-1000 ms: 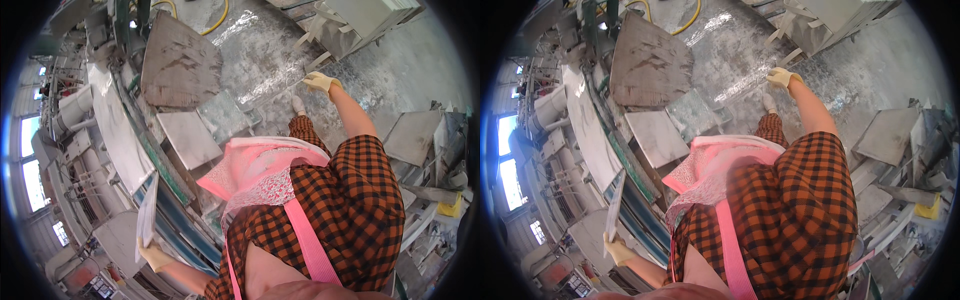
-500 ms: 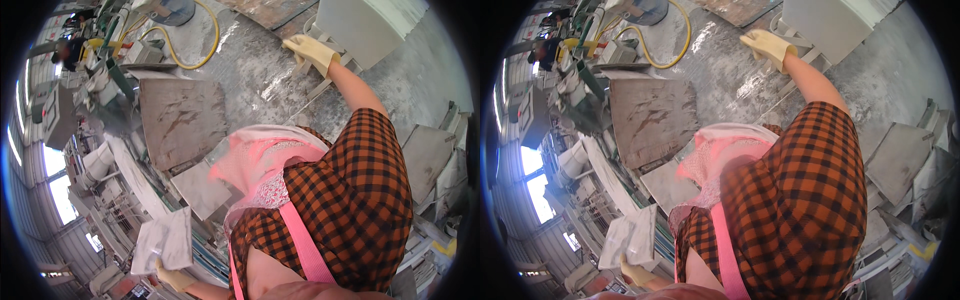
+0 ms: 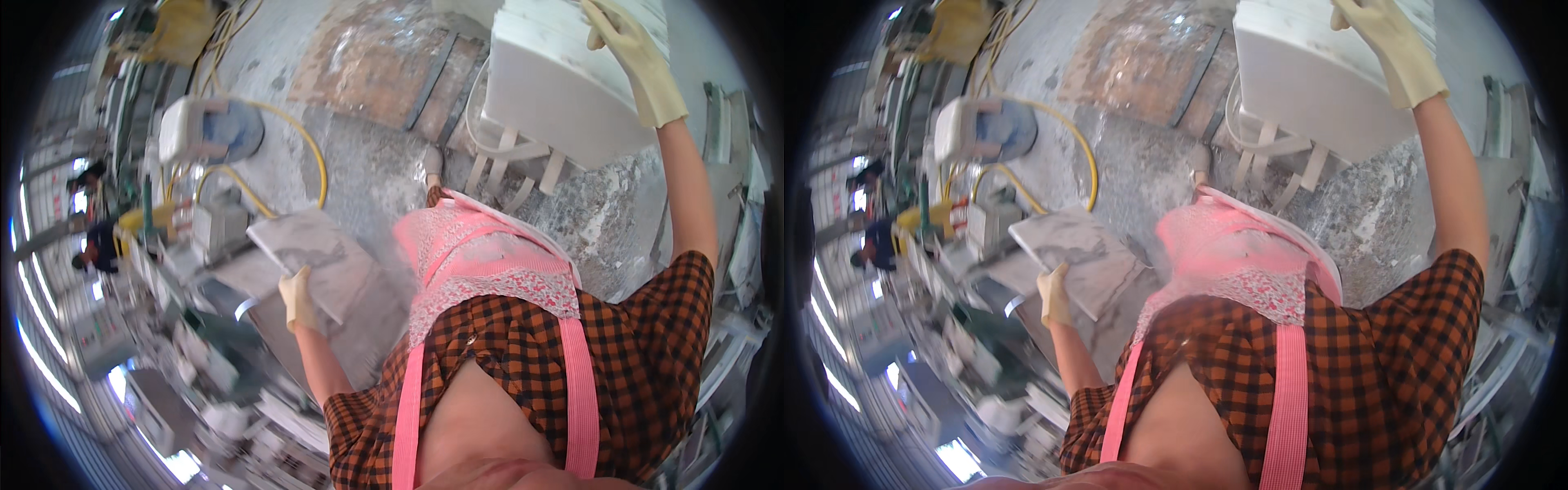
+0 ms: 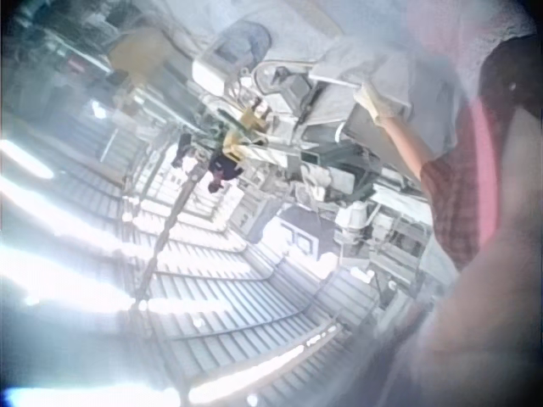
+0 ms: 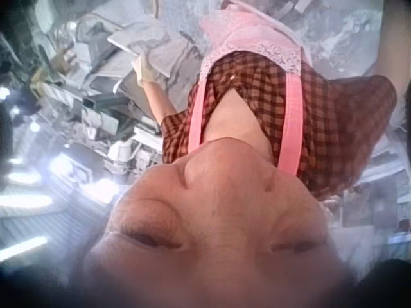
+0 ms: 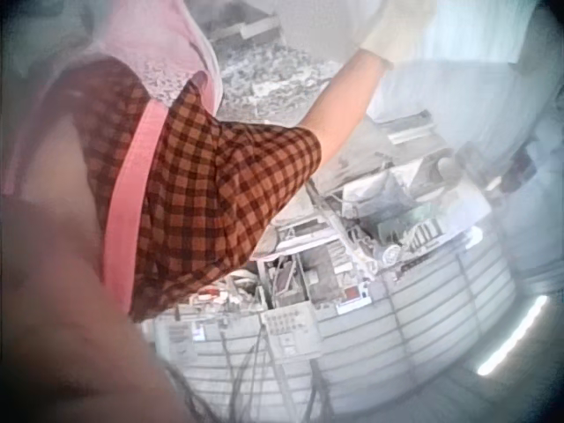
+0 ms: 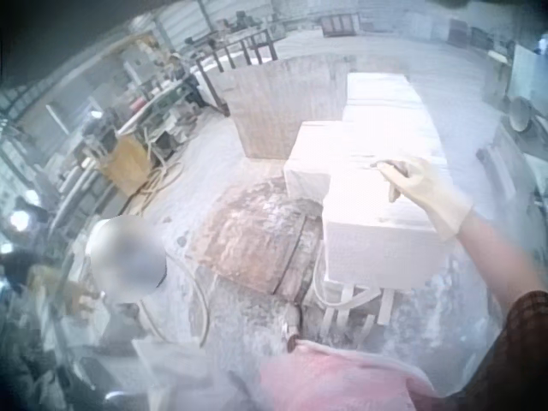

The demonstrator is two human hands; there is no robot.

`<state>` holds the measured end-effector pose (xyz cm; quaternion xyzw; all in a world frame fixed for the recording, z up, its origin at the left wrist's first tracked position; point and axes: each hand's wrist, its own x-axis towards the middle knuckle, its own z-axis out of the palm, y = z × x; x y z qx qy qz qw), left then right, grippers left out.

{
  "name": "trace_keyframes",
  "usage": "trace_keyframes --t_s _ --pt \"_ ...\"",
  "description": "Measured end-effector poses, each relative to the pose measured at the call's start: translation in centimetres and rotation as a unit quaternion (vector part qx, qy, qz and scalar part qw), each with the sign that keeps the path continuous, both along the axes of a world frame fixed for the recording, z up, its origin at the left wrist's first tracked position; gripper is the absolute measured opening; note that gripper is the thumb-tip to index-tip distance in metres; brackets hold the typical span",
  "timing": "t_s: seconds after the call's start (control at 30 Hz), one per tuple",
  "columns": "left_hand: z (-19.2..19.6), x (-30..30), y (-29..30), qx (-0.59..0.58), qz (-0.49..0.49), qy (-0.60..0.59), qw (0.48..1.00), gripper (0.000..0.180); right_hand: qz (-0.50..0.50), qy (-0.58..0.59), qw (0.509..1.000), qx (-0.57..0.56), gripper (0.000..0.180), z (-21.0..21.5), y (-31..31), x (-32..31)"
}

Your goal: The person repeatedly picks up white rectangular tiles from a conveyor and stacks them on a growing pile. The worker uses both hands to lift and place each tile, maintaining a steady rhythm.

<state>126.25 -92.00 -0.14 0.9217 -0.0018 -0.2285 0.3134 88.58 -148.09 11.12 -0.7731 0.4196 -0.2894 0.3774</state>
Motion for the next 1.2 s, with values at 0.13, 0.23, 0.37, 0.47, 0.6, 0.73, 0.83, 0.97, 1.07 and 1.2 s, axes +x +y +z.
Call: trace_keyframes --t_s 0.13,0.23,0.37,0.47,0.6,0.73,0.83,0.97,1.07,1.2 --pt "-6.4 10.0 -15.6 0.145 -0.340 -0.050 0.928 0.038 -0.158 0.020 0.987 0.023 0.033 -1.3 -4.4 0.9" --pt "-8.4 11.2 -26.4 0.196 -0.501 -0.105 0.837 0.034 -0.131 0.215 0.951 -0.179 0.039 -2.1 -8.1 1.4" --pt "-10.6 10.6 -42.3 0.154 -0.681 -0.183 0.692 0.025 -0.136 0.265 0.930 -0.215 0.046 -5.3 -13.4 1.8" --pt "-12.9 8.9 -52.5 0.080 -0.761 -0.234 0.600 0.021 -0.190 0.253 0.925 -0.210 0.047 -7.5 -16.0 1.5" --pt "-16.2 5.8 -63.5 0.083 -0.813 -0.230 0.528 0.016 -0.221 0.282 0.914 -0.192 0.047 -7.7 -16.3 0.7" --pt "-18.4 2.9 -69.8 0.074 -0.837 -0.230 0.491 0.013 -0.205 0.294 0.916 -0.179 0.048 -6.3 -15.4 1.1" --pt "-19.6 1.4 -73.0 0.074 -0.840 -0.223 0.489 0.014 -0.204 0.313 0.912 -0.170 0.049 -5.7 -15.4 1.7" --pt "-20.2 0.2 -75.7 0.088 -0.846 -0.214 0.480 0.016 -0.205 0.324 0.911 -0.153 0.050 -5.0 -15.5 1.9" --pt "-20.4 -0.2 -77.1 0.102 -0.833 -0.184 0.512 0.017 -0.200 0.328 0.910 -0.157 0.050 -4.9 -15.8 1.8" --pt "-20.6 -0.5 -78.6 0.084 -0.834 -0.205 0.505 0.016 -0.186 0.312 0.918 -0.162 0.050 -5.3 -16.4 1.9"
